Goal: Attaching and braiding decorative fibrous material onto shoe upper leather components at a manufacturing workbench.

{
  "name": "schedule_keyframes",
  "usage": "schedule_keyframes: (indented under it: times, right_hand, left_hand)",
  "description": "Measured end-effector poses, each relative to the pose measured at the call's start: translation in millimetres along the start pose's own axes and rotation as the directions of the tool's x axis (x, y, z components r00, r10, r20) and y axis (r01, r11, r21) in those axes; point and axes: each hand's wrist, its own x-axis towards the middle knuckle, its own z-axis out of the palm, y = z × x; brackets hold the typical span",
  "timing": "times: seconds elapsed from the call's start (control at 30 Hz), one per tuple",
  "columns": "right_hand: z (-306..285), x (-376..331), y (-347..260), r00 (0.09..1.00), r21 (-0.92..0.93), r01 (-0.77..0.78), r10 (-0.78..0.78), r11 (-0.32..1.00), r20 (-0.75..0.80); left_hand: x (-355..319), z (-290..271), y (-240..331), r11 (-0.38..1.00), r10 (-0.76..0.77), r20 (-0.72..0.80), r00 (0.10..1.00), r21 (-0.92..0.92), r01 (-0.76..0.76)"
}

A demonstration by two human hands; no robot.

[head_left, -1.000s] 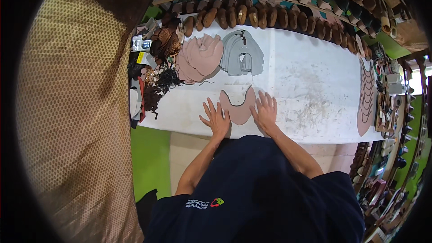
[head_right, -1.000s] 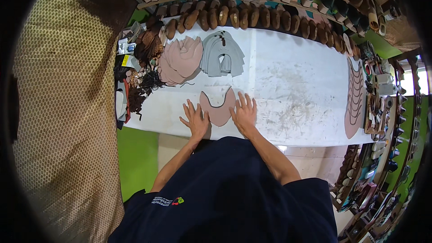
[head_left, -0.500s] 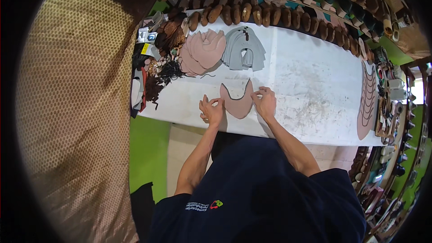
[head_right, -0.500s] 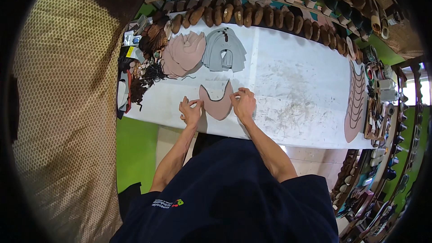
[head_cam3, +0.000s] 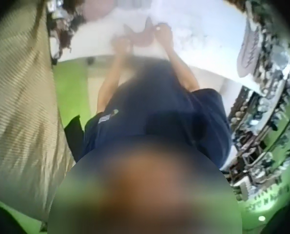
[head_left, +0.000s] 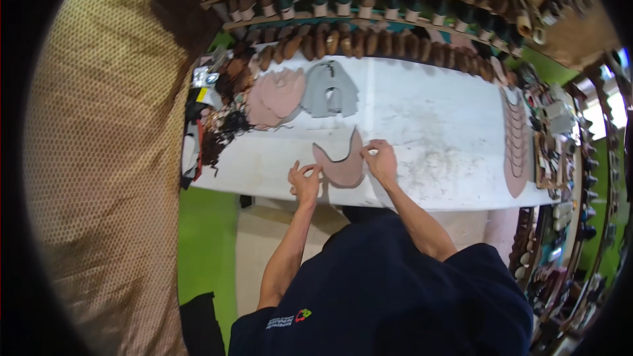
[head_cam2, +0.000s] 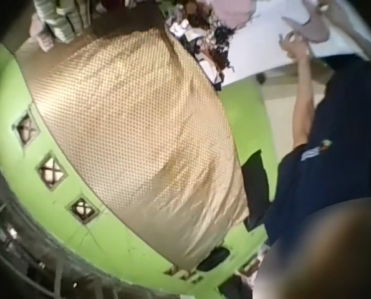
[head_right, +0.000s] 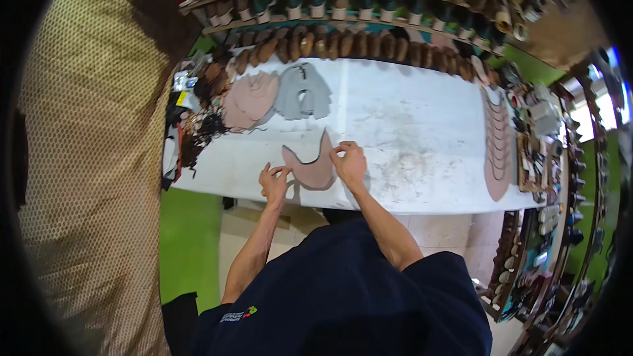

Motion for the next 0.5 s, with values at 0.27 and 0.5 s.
schedule_keyframes:
  times: [0.27,0.5]
  right_hand:
    - [-90.3,-66.2,28.5,0.995,0.047,-0.091,0.092,0.995,-0.026]
    - [-189.9,-141.7,86.0,0.984,-0.01,-0.155,0.153,0.988,-0.086]
  left_hand:
    - [-95.1,28.9,1.4,0.993,0.122,0.066,0.99,-0.011,-0.121]
    - [-198.5,82.8,-9.9,0.983,0.185,0.183,0.966,-0.052,-0.179]
